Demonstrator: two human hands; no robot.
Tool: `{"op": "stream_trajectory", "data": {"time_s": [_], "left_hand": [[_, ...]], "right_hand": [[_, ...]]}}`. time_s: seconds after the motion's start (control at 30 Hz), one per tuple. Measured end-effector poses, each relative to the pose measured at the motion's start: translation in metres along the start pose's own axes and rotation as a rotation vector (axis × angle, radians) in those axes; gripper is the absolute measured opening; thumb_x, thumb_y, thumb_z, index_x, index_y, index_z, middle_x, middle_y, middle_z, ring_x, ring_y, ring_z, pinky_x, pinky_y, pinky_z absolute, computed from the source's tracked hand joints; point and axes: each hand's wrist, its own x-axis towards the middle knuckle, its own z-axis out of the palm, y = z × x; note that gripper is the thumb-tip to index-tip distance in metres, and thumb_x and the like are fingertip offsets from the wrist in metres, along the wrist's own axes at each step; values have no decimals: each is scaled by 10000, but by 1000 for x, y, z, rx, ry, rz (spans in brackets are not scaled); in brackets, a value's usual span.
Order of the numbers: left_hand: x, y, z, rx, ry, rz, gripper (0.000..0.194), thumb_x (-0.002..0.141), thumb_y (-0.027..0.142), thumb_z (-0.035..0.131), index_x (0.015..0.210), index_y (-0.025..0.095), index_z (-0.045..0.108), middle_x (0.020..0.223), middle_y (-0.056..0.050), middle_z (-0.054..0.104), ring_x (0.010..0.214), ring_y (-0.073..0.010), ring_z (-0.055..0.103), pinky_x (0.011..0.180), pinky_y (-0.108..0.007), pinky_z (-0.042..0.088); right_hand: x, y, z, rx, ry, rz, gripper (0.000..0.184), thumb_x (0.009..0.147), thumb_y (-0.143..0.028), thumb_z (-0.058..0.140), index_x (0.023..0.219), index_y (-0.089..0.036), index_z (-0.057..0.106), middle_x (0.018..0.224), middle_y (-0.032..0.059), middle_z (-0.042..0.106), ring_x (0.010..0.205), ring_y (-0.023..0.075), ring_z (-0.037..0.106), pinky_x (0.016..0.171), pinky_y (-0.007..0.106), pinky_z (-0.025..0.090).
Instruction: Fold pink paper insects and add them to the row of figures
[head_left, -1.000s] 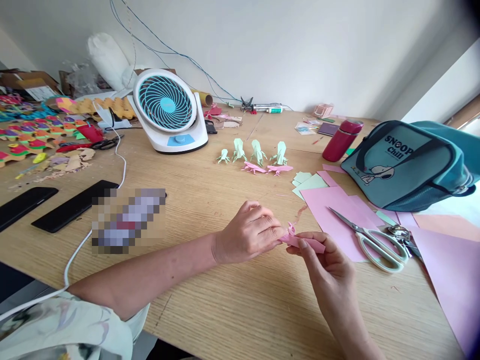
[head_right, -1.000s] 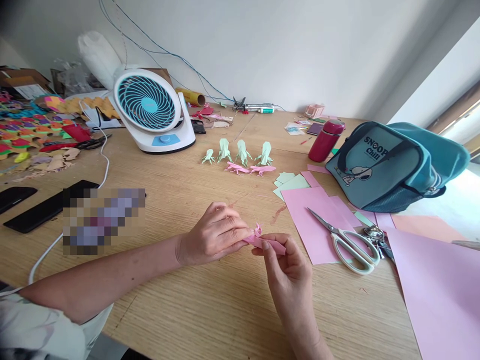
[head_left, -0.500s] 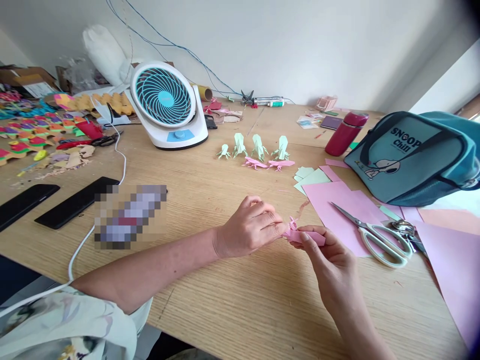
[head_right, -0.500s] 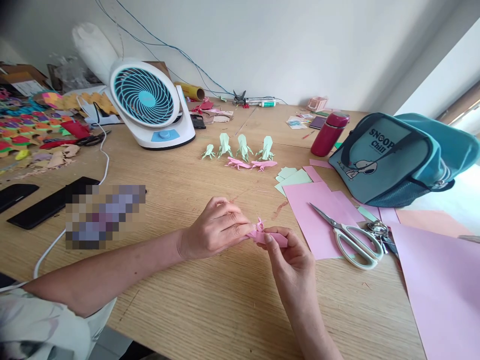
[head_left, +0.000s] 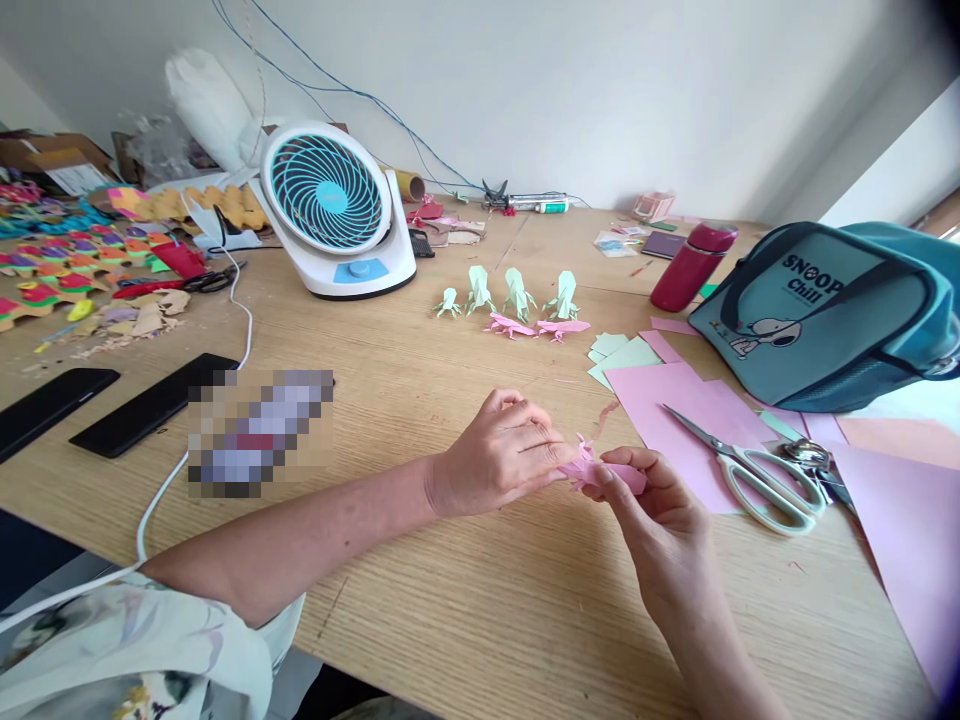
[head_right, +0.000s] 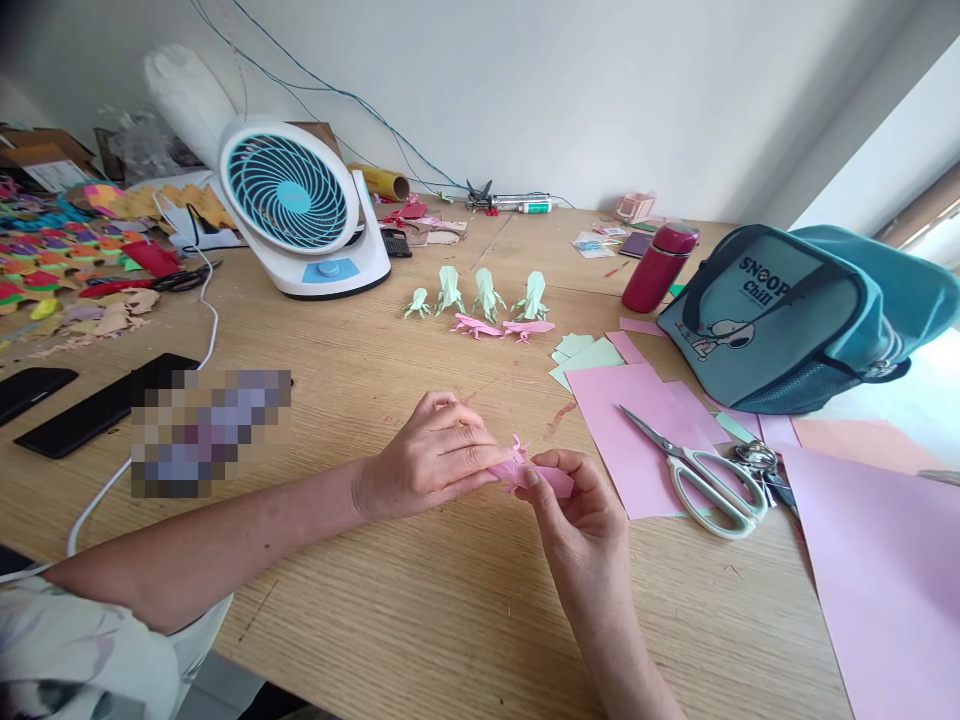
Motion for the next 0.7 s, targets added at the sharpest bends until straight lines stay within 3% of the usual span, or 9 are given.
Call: {"op": "stream_trajectory", "data": {"time_s": [0.23, 0.47, 0.7], "left_hand": [[-1, 0, 0, -8, -45, -15, 174, 969, 287, 557, 1115, 216, 619, 914, 19, 738, 908, -148, 602, 881, -361, 327], [0, 1, 0, -63, -98, -64, 181, 981, 315, 533, 1086, 223, 650, 905, 6, 740, 926, -156, 598, 907, -367, 313], [3, 4, -1, -193, -183, -170, 192, 974, 342, 543, 1020, 228, 690, 934, 7, 756, 929, -158, 600, 902, -355, 317]], "right_hand": [[-1, -1, -2, -61, -48, -19, 183, 825, -401, 717, 863, -224, 692, 785, 18, 687, 730, 142, 636, 692, 263, 550], [-2, 2, -2, -89, -49, -36, 133, 855, -378, 694, 879, -247, 683, 808, -6, 667, 725, 118, 603, 669, 231, 509], [-1, 4, -6, -74, -122, 84, 204, 835, -420, 712, 917, -236, 685, 805, 8, 685, 768, 143, 641, 737, 262, 536]]}}
